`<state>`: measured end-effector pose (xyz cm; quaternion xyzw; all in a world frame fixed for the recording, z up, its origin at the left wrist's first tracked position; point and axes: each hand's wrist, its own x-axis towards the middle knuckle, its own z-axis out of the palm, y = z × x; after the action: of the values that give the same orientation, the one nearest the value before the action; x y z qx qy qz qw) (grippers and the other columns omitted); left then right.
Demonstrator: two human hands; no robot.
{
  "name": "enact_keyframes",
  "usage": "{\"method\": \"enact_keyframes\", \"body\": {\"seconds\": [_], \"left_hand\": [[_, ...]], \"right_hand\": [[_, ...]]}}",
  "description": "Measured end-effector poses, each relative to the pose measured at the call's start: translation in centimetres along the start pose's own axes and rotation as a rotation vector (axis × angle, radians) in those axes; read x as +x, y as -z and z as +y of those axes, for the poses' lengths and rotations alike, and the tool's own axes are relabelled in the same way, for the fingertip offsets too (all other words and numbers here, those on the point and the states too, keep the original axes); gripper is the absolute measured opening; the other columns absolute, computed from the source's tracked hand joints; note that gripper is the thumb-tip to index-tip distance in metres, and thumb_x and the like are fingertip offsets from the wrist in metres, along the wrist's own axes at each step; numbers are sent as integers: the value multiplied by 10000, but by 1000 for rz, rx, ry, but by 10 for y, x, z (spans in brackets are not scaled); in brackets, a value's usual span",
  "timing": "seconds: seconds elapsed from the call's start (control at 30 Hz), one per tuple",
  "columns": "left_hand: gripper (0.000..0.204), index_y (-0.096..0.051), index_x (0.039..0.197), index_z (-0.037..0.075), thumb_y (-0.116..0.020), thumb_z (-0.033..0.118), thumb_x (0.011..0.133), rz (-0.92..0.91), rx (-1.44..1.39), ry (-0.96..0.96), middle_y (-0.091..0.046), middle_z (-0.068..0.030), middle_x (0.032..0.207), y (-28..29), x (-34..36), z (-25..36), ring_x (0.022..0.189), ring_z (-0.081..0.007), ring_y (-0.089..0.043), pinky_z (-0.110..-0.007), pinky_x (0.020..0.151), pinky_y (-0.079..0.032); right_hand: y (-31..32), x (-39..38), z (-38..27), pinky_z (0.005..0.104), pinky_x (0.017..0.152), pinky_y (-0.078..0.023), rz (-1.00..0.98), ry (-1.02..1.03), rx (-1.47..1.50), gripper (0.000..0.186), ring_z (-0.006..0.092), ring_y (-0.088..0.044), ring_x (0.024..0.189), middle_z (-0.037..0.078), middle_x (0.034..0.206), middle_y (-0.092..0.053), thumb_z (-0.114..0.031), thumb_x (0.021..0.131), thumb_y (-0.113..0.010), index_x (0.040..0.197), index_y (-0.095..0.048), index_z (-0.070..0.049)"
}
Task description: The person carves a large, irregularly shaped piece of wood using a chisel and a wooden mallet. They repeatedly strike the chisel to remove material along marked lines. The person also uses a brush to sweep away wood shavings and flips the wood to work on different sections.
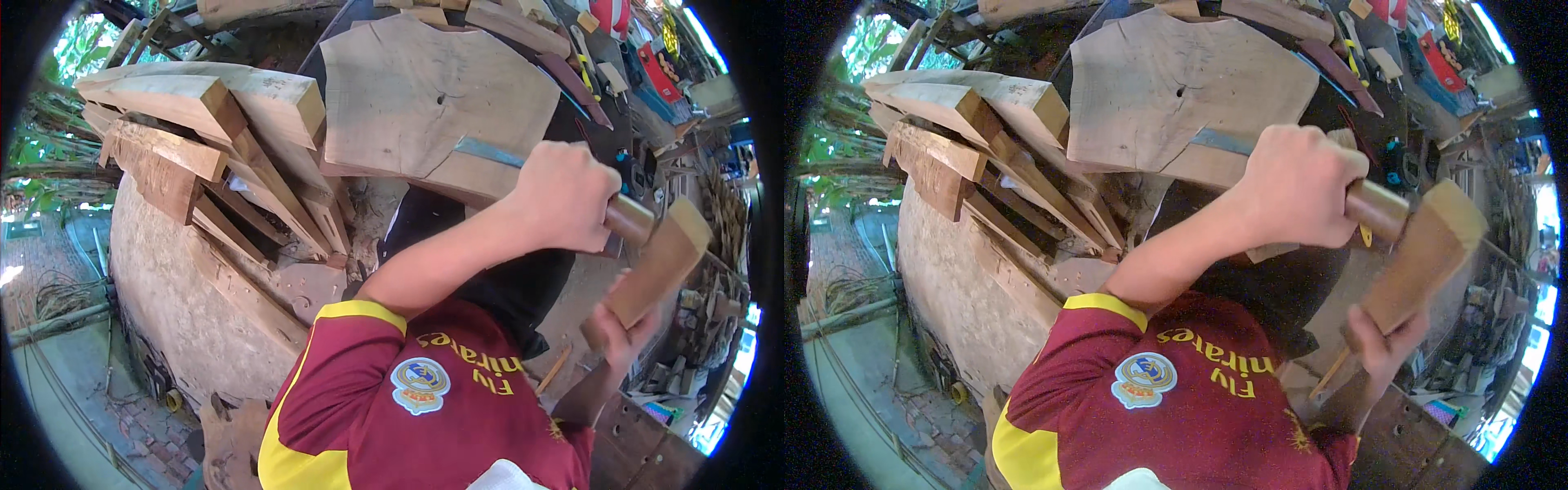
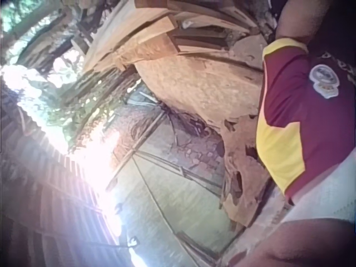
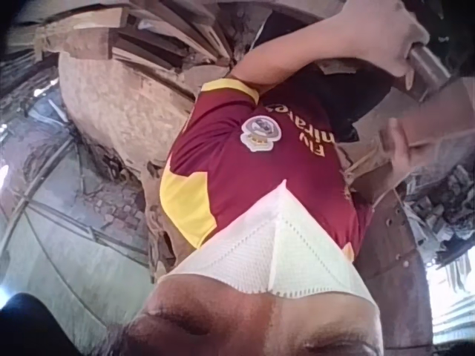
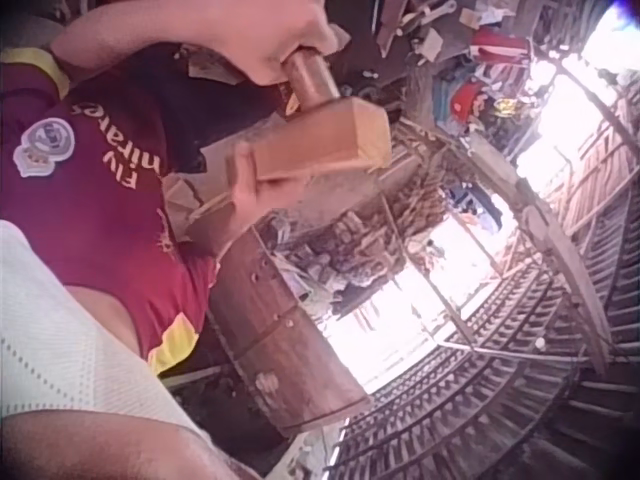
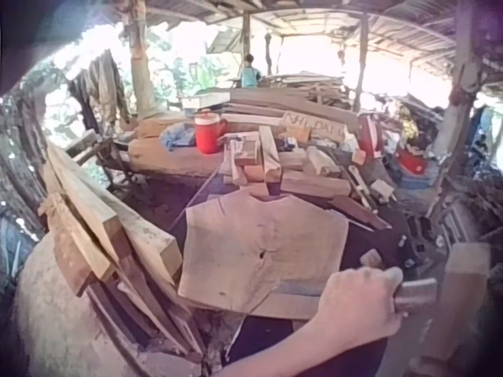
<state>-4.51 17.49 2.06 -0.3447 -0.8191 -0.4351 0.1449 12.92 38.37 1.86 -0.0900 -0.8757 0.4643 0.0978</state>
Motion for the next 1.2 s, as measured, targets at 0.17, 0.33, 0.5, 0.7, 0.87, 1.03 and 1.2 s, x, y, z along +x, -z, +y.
{"method": "enact_keyframes", "body": {"seconds": [0.17,0.33,0.5,0.7,0.87,1.03,1.2], "left_hand": [[181,-587,602,112,-685,216,490,-12,-20,-33,-559,-103,539,-3,-1,0,560,-324,-614,-429,497,-468],[189,-582,599,105,-688,219,492,-35,-7,-53,-558,-98,537,-8,-6,-3,556,-317,-616,-419,488,-464],[166,-597,613,103,-687,221,538,-307,136,-152,-589,-88,565,-26,-26,-6,571,-287,-633,-392,503,-471],[146,-607,692,97,-671,214,631,-610,185,-260,-614,-70,614,-43,-53,-5,601,-246,-647,-367,518,-463],[207,-583,755,63,-676,214,648,-709,-60,-260,-616,-85,682,-10,-51,27,619,-282,-637,-388,506,-471],[337,-579,916,56,-697,139,612,-549,-41,-10,-637,-110,879,41,-56,28,662,-297,-652,-384,545,-511],[613,-593,1190,47,-694,61,585,-204,372,326,-596,-147,1230,57,-75,-12,814,-302,-674,-374,659,-549]], "right_hand": [[5,0,-10,377,819,-446,415,309,866,683,205,-506,956,108,1093,-485,-77,658,-714,1261,-406,6],[-25,-8,22,335,817,-473,-20,108,156,567,187,-554,913,113,1045,-555,5,668,-708,1187,-481,22],[-82,-17,71,315,835,-452,251,-4,359,435,179,-590,863,79,917,-624,-49,683,-749,1062,-548,20],[-130,-31,90,344,823,-478,286,195,235,400,175,-589,898,82,1014,-600,-52,712,-721,1074,-556,-8],[-132,-47,153,346,783,-480,312,5,562,406,174,-587,870,71,974,-603,-129,747,-701,1101,-541,-14],[-126,-17,75,297,778,-473,363,-128,438,514,166,-591,881,66,1032,-607,-155,717,-726,1167,-534,4],[-75,-8,50,324,903,-420,25,-257,606,750,187,-551,1030,75,1097,-590,-216,621,-795,1267,-480,-2]]}}
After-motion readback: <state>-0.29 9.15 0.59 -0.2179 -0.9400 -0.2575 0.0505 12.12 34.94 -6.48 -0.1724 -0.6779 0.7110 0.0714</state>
